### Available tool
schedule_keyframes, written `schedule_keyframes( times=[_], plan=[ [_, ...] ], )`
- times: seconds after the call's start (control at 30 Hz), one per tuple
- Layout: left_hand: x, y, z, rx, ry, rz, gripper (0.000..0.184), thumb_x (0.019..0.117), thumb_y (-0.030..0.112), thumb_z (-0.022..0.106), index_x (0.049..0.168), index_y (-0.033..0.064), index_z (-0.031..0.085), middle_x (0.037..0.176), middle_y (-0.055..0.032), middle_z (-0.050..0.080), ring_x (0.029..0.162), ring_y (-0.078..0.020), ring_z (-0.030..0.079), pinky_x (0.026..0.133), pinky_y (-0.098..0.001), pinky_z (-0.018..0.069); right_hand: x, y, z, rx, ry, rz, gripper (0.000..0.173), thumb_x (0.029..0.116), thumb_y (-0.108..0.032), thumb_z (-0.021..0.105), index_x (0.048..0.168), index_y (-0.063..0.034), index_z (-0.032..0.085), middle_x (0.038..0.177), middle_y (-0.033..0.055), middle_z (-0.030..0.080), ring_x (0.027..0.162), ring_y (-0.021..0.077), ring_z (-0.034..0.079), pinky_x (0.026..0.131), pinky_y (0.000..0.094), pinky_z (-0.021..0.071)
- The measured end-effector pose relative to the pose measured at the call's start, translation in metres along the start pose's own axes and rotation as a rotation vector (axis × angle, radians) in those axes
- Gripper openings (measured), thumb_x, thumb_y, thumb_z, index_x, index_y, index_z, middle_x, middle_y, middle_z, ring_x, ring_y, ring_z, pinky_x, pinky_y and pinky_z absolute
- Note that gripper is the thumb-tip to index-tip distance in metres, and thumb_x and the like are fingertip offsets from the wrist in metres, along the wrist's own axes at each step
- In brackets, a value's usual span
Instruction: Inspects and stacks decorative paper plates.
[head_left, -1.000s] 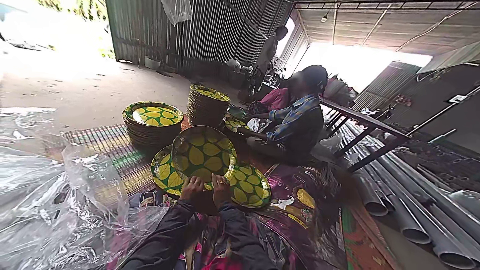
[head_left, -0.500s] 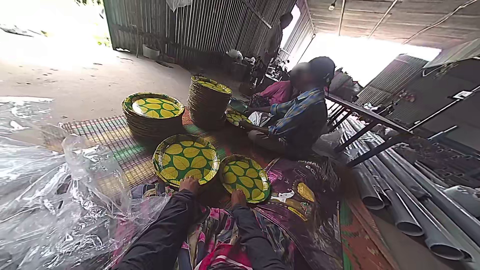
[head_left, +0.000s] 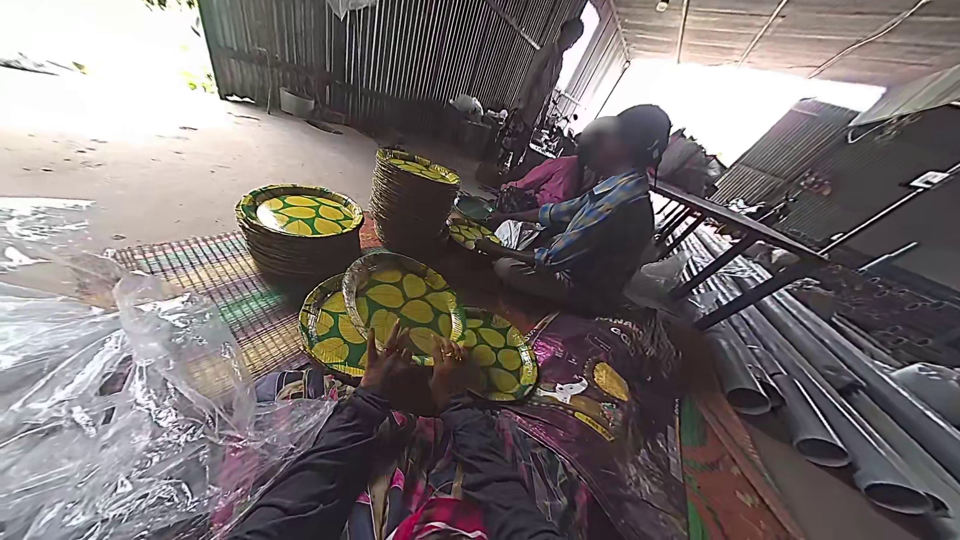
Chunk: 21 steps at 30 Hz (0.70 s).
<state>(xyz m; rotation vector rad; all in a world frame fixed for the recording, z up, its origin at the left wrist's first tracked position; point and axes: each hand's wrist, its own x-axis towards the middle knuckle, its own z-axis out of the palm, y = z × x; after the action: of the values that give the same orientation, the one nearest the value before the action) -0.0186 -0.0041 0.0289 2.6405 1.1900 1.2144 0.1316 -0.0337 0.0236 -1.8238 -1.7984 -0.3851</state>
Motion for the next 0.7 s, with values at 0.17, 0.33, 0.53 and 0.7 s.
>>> schedule_keyframes(
  times=[0.17,0.33,0.53,0.7],
  plan=[
    [0.017,-0.031,-0.001,0.05,-0.795,-0.542,0.039,0.1057,0.014,0.053,0.142,0.0,0.056,0.156,-0.0228,0.048,0.15,-0.0415,0.037,0.12,-0.0665,0.0269,-0.024,0.041,0.009,-0.175,-0.688,0.55,0.068,0.0992,-0.014,0.062,0.159,0.0,0.033,0.16,0.0251,0.04,0.15,0.0413,0.036,0.122,0.0604,0.0261],
    [0.019,-0.028,0.007,-0.001,-0.843,-0.546,0.043,0.1034,0.025,0.057,0.14,0.0016,0.06,0.157,-0.0181,0.048,0.15,-0.0384,0.039,0.116,-0.0629,0.0351,-0.034,0.051,0.003,-0.252,-0.812,0.563,0.039,0.1045,-0.002,0.046,0.142,0.0055,0.054,0.146,0.0272,0.054,0.138,0.0407,0.052,0.114,0.053,0.0426],
    [0.018,-0.026,0.003,-0.031,-0.843,-0.558,0.046,0.1026,0.032,0.059,0.138,0.0018,0.061,0.155,-0.0182,0.05,0.149,-0.0368,0.041,0.117,-0.0616,0.0341,-0.023,0.064,-0.007,-0.21,-0.83,0.526,0.044,0.1031,-0.002,0.051,0.147,0.0015,0.05,0.145,0.028,0.054,0.137,0.0435,0.051,0.111,0.0562,0.0445],
    [0.016,-0.024,-0.002,-0.191,-0.538,-0.46,0.069,0.0979,0.028,0.07,0.157,0.0072,0.041,0.161,-0.0247,0.039,0.153,-0.0431,0.031,0.121,-0.0628,0.0278,-0.006,0.066,-0.032,-0.215,-0.599,0.448,0.041,0.1039,-0.007,0.053,0.145,-0.0035,0.056,0.143,0.0293,0.056,0.136,0.0444,0.053,0.113,0.0549,0.0435]
  ],
)
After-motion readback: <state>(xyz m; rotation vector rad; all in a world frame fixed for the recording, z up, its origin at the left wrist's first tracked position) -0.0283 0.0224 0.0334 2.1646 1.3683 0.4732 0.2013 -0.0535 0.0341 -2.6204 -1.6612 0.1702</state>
